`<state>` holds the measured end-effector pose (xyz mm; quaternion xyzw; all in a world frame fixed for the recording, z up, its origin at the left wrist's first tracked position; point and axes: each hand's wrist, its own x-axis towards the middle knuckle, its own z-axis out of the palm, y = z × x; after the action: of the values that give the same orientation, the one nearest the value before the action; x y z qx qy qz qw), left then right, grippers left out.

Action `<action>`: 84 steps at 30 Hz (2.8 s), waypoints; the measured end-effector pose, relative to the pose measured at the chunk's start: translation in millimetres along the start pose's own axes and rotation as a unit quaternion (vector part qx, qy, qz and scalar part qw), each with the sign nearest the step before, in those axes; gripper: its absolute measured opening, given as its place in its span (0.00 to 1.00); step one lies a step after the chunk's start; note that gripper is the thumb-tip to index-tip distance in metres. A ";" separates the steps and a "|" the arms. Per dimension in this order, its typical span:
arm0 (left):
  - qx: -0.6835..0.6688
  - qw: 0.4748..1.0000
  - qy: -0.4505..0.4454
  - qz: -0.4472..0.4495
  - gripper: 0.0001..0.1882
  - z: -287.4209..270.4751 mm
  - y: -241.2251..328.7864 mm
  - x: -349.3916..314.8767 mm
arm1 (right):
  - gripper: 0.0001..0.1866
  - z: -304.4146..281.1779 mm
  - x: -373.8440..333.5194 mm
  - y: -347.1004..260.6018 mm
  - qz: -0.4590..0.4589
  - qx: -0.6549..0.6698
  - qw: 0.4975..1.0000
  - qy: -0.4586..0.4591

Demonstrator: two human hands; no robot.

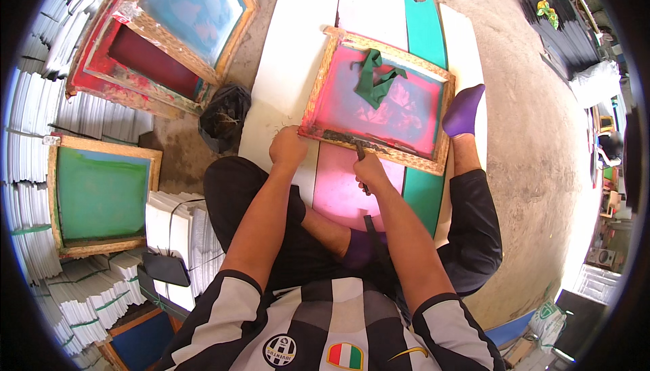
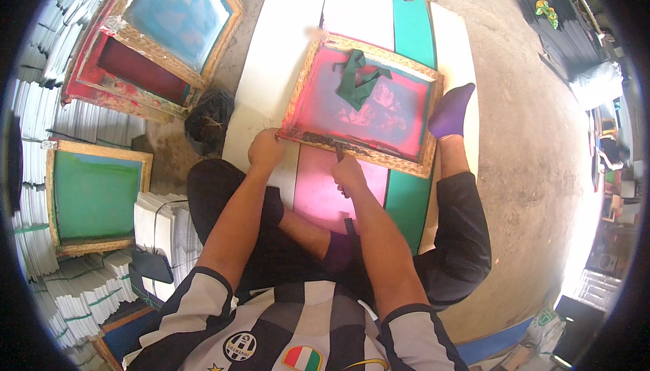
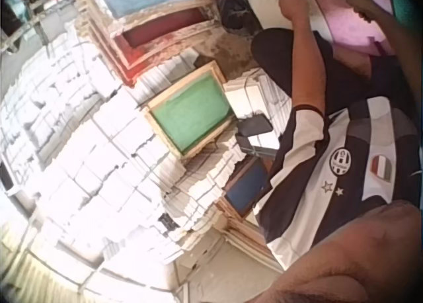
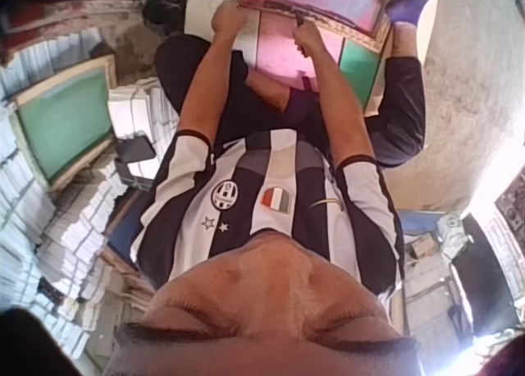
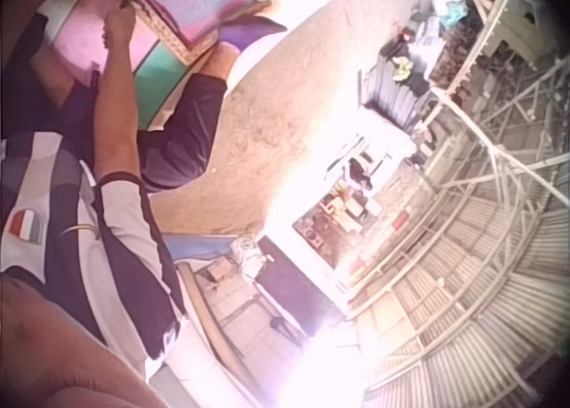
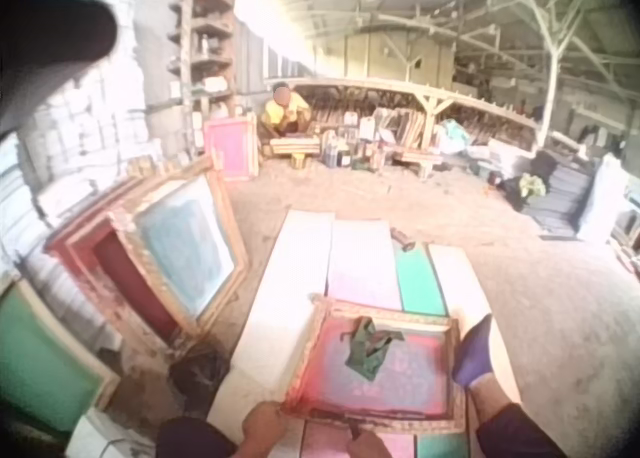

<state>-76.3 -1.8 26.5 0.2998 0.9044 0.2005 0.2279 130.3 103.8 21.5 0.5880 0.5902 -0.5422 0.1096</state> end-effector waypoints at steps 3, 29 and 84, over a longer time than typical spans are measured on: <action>0.011 1.000 0.000 0.004 0.15 1.5 -1.4 1.9 | 0.12 3.3 -4.2 -4.5 0.001 -0.026 1.000 0.014; 0.014 0.905 -0.033 0.424 0.07 17.0 6.2 -21.0 | 0.18 33.0 -37.1 37.0 -0.139 0.151 0.966 -0.157; 0.146 0.986 -0.051 0.065 0.12 -16.8 -4.0 5.9 | 0.16 37.9 -14.0 25.4 -0.121 -0.094 0.972 0.180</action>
<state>-91.3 -4.9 36.5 0.3983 0.8896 0.0649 0.2140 135.6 59.5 4.6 0.5869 0.7153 -0.3791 -0.0100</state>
